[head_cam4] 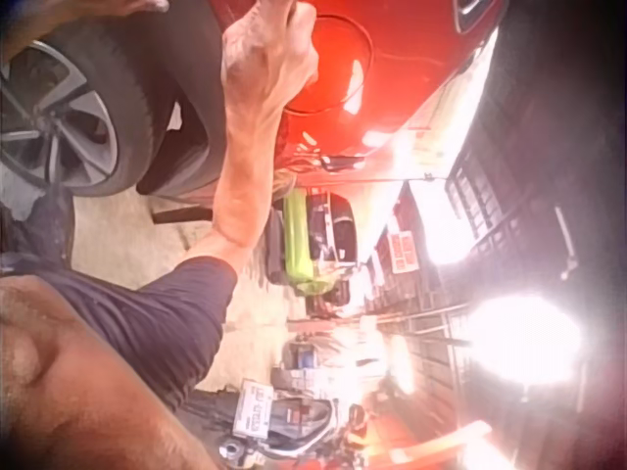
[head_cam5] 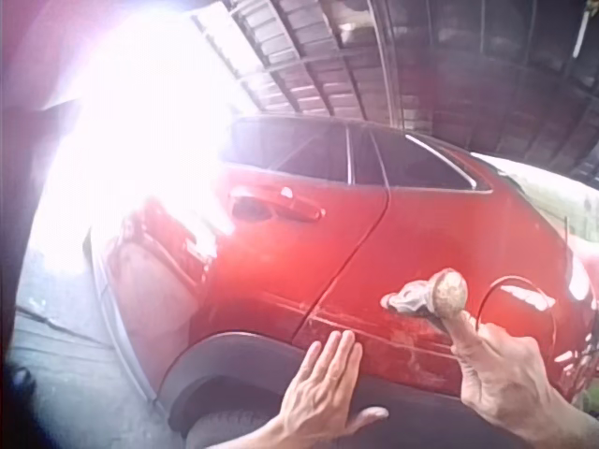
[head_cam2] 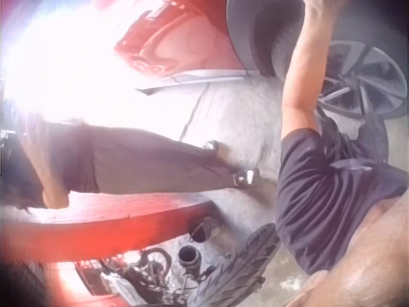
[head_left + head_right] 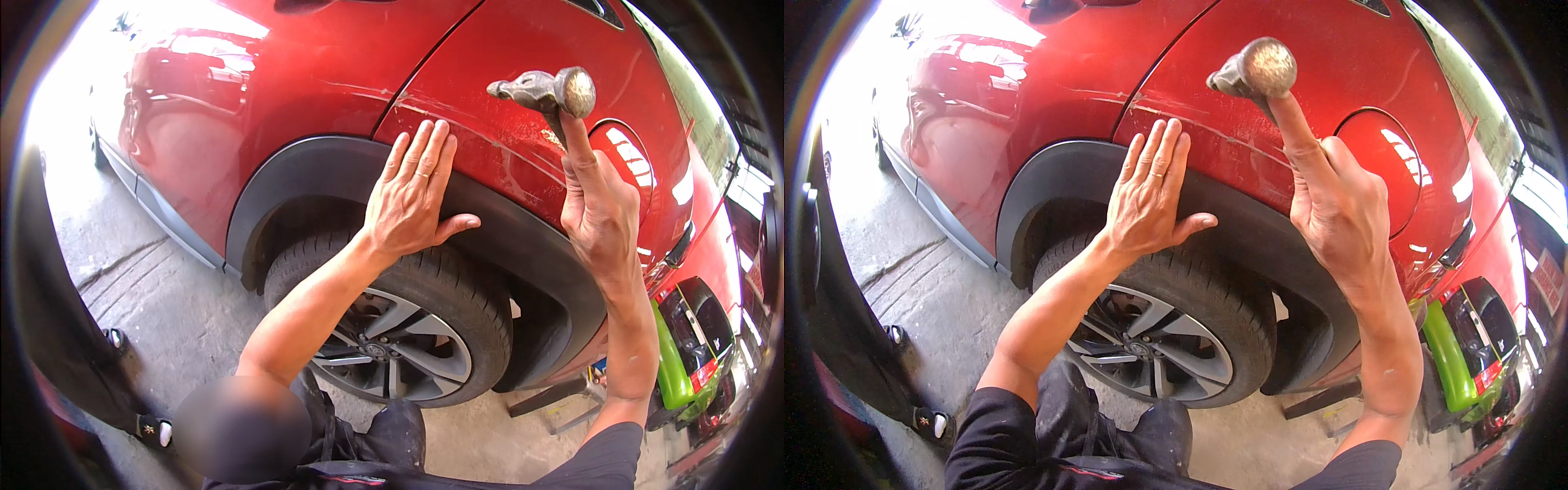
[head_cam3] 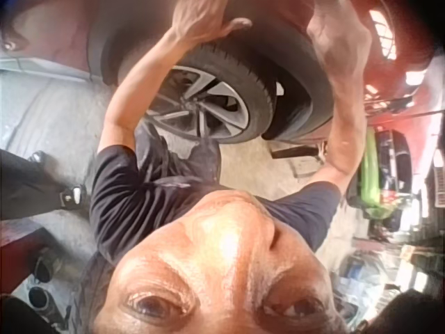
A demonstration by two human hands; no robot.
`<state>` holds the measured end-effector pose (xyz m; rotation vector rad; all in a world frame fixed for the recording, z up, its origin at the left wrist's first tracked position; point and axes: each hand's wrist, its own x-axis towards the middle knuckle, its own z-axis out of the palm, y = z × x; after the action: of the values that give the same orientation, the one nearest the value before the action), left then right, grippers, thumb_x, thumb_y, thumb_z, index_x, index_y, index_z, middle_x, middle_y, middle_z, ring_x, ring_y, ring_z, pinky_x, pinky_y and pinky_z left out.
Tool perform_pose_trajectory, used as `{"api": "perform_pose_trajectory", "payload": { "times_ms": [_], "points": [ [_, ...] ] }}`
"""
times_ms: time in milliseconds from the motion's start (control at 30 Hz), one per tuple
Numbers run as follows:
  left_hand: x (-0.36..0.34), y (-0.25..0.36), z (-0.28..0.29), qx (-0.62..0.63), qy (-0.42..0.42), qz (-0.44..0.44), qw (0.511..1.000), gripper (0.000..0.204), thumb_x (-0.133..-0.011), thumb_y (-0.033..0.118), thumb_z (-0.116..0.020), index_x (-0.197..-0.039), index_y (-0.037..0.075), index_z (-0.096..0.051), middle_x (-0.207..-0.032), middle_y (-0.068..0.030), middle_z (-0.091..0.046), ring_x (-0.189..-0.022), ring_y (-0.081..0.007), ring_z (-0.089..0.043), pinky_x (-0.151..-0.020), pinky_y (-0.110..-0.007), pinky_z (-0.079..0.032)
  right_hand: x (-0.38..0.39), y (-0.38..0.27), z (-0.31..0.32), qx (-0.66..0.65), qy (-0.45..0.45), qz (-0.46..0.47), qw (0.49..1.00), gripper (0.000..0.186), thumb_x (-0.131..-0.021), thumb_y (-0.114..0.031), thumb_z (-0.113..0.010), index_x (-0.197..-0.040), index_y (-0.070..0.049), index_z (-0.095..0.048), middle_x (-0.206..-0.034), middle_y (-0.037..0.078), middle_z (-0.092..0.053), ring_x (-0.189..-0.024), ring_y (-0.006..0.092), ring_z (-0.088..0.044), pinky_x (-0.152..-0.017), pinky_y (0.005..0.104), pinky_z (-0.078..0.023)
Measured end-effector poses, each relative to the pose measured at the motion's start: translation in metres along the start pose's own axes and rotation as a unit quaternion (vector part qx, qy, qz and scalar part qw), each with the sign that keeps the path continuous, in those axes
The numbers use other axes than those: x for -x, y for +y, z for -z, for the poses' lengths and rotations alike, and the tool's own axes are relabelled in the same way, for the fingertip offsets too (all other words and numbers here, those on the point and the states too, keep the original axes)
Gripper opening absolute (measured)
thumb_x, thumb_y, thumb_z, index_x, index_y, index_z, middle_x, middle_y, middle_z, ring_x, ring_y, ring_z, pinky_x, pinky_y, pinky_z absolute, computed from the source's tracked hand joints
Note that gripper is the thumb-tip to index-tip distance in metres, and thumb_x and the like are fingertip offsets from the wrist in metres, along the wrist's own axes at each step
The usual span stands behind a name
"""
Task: The person uses a hammer to repeatedly tap the rear quarter panel of a red car, likely to repair a dent. They frequently pause to feel the panel with their hand to check the surface contour.
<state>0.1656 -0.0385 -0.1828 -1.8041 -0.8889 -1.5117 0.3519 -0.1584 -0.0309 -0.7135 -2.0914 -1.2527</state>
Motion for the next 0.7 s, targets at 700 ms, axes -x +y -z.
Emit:
{"api": "perform_pose_trajectory", "payload": {
  "times_ms": [700],
  "points": [
    [0.001, 0.000, -0.001, 0.012, 0.009, -0.003, 1.000, 0.106, -0.088, 0.077, -0.045, -0.149, -0.009, -0.033, -0.158, -0.0268, -0.029, -0.150, -0.0391, -0.024, -0.123, -0.051, -0.014, -0.001, 0.002, -0.029, 0.019, -0.046, -0.005, 0.999, 0.073, -0.093, 0.007, -0.060, -0.155, -0.024, -0.038, -0.090, 0.015, -0.069, -0.071, 0.0228, -0.070, -0.065, 0.0368, -0.055]
  ]
}}
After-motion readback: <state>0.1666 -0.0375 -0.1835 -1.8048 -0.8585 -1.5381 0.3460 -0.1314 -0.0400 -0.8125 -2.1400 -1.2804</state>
